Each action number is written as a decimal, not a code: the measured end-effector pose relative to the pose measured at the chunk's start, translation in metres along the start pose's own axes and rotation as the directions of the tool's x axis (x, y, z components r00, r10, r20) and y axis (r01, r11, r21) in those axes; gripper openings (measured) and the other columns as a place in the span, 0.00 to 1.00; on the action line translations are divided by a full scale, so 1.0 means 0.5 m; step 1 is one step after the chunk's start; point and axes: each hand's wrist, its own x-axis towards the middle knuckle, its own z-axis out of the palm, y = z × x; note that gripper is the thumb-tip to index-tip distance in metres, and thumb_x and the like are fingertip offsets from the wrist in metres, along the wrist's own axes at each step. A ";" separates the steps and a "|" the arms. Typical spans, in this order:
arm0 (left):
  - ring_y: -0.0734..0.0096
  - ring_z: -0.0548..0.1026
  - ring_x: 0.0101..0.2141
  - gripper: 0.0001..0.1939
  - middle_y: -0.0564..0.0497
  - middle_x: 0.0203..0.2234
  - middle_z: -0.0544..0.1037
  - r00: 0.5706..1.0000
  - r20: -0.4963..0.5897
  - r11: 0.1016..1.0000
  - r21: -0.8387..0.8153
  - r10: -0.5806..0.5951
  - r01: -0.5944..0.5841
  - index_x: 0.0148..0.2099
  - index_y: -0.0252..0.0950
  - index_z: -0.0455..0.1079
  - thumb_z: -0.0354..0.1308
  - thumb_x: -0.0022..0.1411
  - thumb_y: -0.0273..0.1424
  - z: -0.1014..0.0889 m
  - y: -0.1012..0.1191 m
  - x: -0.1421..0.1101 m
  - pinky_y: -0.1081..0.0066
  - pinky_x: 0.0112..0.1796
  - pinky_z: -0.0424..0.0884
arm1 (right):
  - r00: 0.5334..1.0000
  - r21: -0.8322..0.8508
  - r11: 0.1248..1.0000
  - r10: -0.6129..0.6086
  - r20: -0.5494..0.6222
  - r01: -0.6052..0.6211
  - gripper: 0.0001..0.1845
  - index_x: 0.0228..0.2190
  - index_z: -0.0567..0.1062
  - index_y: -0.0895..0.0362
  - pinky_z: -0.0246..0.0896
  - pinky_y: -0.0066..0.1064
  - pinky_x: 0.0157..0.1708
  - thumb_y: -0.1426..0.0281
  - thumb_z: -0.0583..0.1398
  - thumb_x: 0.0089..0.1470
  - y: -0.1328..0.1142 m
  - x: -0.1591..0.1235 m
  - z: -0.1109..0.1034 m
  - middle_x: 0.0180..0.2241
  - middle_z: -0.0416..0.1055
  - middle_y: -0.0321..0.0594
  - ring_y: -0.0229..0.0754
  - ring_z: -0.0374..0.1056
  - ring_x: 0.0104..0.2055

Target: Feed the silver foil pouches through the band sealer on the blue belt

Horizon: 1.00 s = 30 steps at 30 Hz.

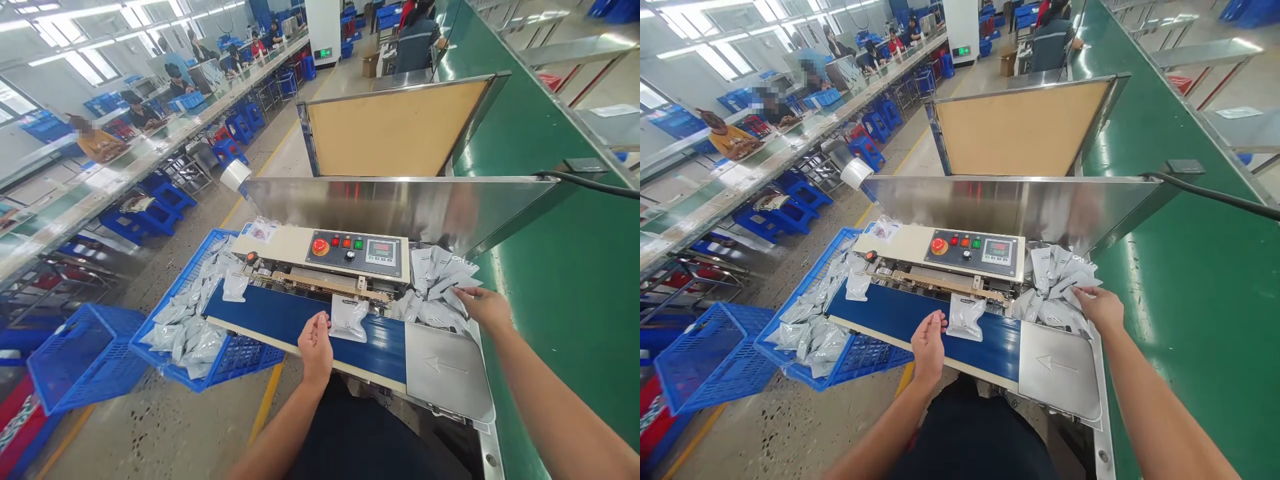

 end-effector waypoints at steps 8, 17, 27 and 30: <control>0.56 0.86 0.45 0.16 0.41 0.44 0.88 0.783 0.519 0.891 0.085 0.343 -0.446 0.51 0.38 0.85 0.62 0.73 0.42 0.116 0.033 -0.091 0.59 0.50 0.83 | 0.878 0.232 0.892 -0.282 -0.387 0.389 0.21 0.26 0.76 0.54 0.63 0.38 0.36 0.48 0.63 0.52 -0.041 -0.214 -0.058 0.44 0.84 0.54 0.47 0.72 0.35; 0.65 0.72 0.31 0.29 0.47 0.28 0.80 0.702 0.698 0.949 0.109 0.138 -0.295 0.39 0.35 0.82 0.48 0.79 0.48 0.206 0.038 -0.123 0.67 0.36 0.68 | 0.948 0.687 0.685 -0.316 -0.017 0.241 0.34 0.46 0.83 0.55 0.68 0.34 0.30 0.38 0.64 0.58 -0.051 -0.422 -0.004 0.26 0.77 0.41 0.44 0.70 0.28; 0.78 0.50 0.21 0.37 0.60 0.15 0.54 0.759 0.550 0.936 0.158 -0.348 0.314 0.20 0.41 0.58 0.68 0.48 0.67 0.227 -0.030 -0.049 0.70 0.25 0.46 | 0.933 0.746 0.591 0.032 0.358 -0.307 0.31 0.27 0.79 0.57 0.51 0.29 0.19 0.46 0.78 0.31 -0.048 -0.364 0.066 0.17 0.64 0.32 0.34 0.55 0.19; 0.78 0.57 0.20 0.36 0.57 0.16 0.64 0.758 0.523 0.914 0.126 -0.391 0.385 0.22 0.36 0.69 0.73 0.42 0.65 0.228 -0.036 -0.009 0.71 0.25 0.52 | 0.894 0.709 0.605 0.011 0.448 -0.363 0.31 0.27 0.77 0.57 0.52 0.27 0.20 0.49 0.79 0.31 -0.080 -0.350 0.084 0.19 0.67 0.34 0.33 0.58 0.20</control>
